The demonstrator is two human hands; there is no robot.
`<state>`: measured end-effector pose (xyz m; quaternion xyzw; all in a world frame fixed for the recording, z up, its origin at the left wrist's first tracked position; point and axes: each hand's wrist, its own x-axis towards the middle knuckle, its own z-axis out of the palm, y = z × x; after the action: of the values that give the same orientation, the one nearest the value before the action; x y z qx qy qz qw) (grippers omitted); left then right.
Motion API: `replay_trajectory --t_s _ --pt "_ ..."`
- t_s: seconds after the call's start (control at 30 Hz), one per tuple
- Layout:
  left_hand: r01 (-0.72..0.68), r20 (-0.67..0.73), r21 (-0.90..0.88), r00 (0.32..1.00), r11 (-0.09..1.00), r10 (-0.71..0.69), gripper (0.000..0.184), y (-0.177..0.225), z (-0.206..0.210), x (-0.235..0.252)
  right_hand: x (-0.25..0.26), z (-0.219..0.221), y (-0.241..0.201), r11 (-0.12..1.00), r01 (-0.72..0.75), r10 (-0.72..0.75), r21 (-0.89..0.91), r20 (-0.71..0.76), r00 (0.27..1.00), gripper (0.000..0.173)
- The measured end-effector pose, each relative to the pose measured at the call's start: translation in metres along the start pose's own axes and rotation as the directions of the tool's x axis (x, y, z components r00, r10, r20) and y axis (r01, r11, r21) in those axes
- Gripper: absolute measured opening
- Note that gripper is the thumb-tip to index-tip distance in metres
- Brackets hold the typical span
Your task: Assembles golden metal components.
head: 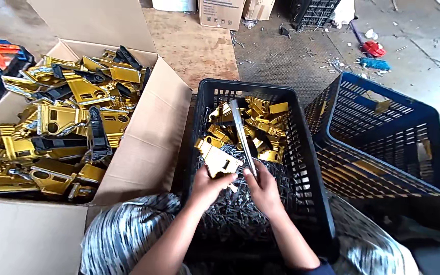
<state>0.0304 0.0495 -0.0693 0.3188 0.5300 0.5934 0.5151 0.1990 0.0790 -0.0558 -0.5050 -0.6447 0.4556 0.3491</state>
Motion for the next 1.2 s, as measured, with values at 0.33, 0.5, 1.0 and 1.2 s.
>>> replay_trajectory --t_s 0.33,0.5,1.0,1.2 --pt "0.097 -0.002 -0.063 0.995 0.993 -0.097 0.047 -0.001 -0.006 0.01 -0.042 -0.009 0.028 0.726 0.211 -0.325 -0.654 -0.056 0.944 0.038" --pt "-0.148 0.032 0.28 0.989 0.949 0.145 0.048 -0.003 -0.005 0.005 -0.028 -0.006 0.018 0.999 -0.026 0.026 0.03 -0.03 0.999 0.024" --pt "0.326 0.286 -0.357 0.93 0.875 -0.23 0.053 0.003 0.0 -0.022 -0.007 0.001 0.003 0.727 -0.219 0.209 0.651 0.094 0.973 0.018" --pt "0.156 -0.031 -0.341 0.984 0.927 -0.177 0.031 -0.011 0.008 -0.004 -0.011 0.004 0.008 0.9 0.318 -0.38 -0.299 -0.181 0.907 0.039"
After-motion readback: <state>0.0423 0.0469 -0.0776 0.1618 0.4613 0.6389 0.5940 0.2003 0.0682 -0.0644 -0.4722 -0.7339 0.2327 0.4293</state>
